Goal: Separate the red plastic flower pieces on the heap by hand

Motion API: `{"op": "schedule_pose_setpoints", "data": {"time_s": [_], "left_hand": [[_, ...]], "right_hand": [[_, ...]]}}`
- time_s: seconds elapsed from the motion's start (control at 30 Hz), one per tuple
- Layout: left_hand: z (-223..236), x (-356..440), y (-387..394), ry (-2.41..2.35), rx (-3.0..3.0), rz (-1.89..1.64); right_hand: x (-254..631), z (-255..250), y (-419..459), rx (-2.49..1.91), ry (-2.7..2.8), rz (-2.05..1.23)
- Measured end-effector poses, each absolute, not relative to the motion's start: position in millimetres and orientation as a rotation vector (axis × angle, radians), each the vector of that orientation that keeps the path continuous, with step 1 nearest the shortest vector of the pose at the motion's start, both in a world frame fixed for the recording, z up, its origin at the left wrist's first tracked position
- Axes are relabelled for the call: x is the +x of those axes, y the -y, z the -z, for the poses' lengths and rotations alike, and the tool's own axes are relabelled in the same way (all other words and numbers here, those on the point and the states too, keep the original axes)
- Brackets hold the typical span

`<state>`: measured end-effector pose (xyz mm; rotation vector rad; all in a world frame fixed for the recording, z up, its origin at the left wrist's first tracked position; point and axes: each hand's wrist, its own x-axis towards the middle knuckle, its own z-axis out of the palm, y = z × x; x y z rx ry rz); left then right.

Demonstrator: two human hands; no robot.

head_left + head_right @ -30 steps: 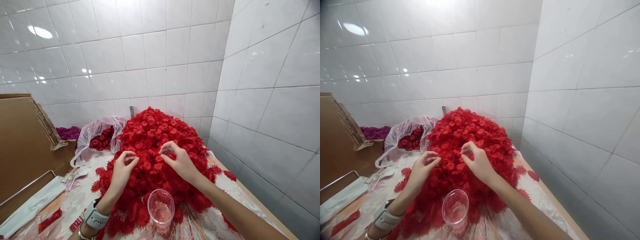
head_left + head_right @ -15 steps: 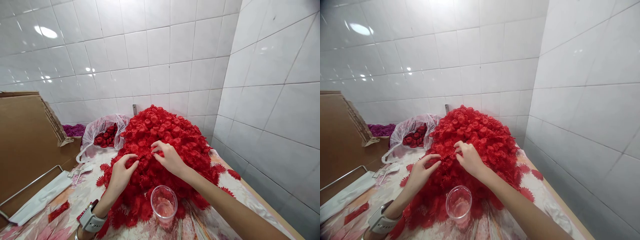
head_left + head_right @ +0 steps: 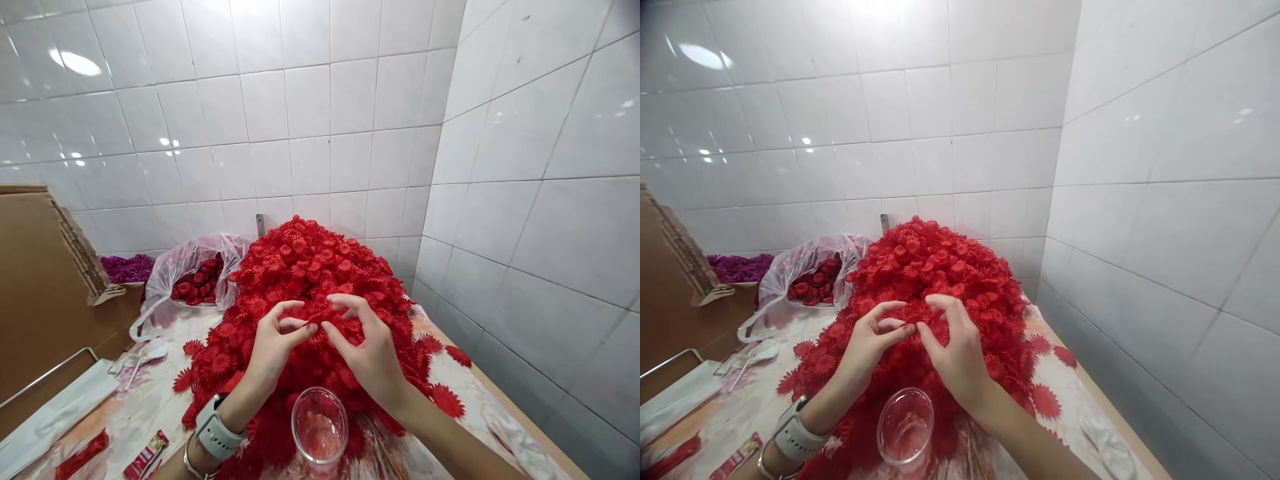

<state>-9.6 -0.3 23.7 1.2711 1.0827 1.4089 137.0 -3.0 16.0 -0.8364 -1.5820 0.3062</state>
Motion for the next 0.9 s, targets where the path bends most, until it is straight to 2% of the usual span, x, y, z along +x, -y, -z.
{"op": "schedule_pose_setpoints", "data": {"time_s": [0.07, 0.27, 0.47, 0.57, 0.73, 0.8, 0.9], "left_hand": [[-22, -12, -1, -1.140, 1.267, -1.415], [-16, -17, -6, -1.097, 1.282, -1.394], [-16, -15, -3, -1.000, 1.365, -1.258], [-18, -14, 3, -1.075, 1.406, -1.275], [-18, -28, 2, -1.329, 1.507, -1.440], [-20, -38, -7, -1.471, 1.625, -1.536], [-31, -48, -16, -1.696, 2.002, -1.407]], "right_hand": [[140, -15, 1, -0.791, 1.591, -0.236], [147, -11, -5, -0.704, 1.820, -0.658], [139, -5, -3, -0.692, 1.809, -0.793], [144, -11, -5, -0.748, 1.685, -0.740], [169, -28, -21, -0.833, 1.279, -0.461], [169, -30, -27, -0.840, 1.362, -0.404], [158, -23, -31, -0.890, 1.783, -0.284]]}}
